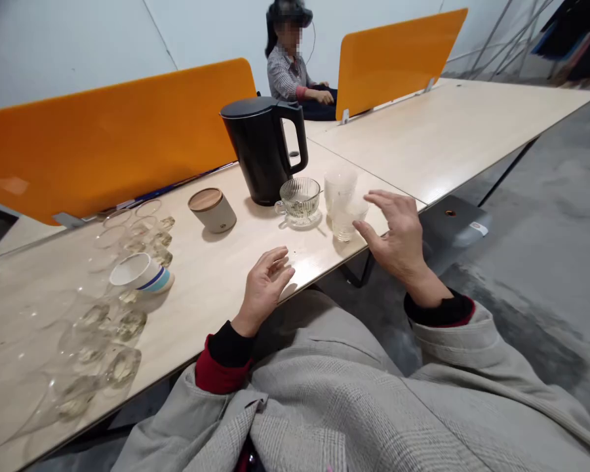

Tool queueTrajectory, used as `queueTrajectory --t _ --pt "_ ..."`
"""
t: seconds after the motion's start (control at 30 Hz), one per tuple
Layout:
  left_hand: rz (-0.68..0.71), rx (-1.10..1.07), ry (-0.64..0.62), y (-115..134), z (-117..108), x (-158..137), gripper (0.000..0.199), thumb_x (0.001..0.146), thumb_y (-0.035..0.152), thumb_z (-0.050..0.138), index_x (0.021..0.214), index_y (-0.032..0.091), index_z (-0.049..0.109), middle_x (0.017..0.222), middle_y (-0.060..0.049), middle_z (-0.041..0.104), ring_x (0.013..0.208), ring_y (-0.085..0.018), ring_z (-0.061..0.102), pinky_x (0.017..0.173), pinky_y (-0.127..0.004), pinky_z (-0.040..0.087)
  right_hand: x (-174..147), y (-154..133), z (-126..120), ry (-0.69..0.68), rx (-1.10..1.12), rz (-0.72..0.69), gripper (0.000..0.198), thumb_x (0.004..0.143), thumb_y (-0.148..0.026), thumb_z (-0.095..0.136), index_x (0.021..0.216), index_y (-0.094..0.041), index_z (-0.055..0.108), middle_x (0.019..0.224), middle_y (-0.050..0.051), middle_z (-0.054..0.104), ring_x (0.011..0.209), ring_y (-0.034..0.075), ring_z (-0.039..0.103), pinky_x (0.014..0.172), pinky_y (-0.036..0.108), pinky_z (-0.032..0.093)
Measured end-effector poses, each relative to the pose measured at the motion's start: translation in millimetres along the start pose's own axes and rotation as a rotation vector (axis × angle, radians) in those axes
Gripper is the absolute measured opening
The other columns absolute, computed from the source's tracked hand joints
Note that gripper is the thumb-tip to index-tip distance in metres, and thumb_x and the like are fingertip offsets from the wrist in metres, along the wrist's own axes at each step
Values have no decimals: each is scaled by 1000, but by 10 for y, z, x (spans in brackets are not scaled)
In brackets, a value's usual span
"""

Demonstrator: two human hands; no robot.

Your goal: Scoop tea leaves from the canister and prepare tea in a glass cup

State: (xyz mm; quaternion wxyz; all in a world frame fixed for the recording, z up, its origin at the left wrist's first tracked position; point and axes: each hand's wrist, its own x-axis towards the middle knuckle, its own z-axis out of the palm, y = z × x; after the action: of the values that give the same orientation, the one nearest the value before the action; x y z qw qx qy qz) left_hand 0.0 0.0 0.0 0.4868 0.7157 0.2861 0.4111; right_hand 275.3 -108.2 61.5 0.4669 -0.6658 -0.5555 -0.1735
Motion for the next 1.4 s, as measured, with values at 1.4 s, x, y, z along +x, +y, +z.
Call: queueTrajectory --t 1.4 --pt "28 102 241 49 -579 -408 26 94 26 73 119 20 78 132 -13 75 124 -25 73 105 -42 64 310 -1135 618 -101 418 -438 10 106 -19 68 100 -27 71 102 5 80 99 27 74 93 51 58"
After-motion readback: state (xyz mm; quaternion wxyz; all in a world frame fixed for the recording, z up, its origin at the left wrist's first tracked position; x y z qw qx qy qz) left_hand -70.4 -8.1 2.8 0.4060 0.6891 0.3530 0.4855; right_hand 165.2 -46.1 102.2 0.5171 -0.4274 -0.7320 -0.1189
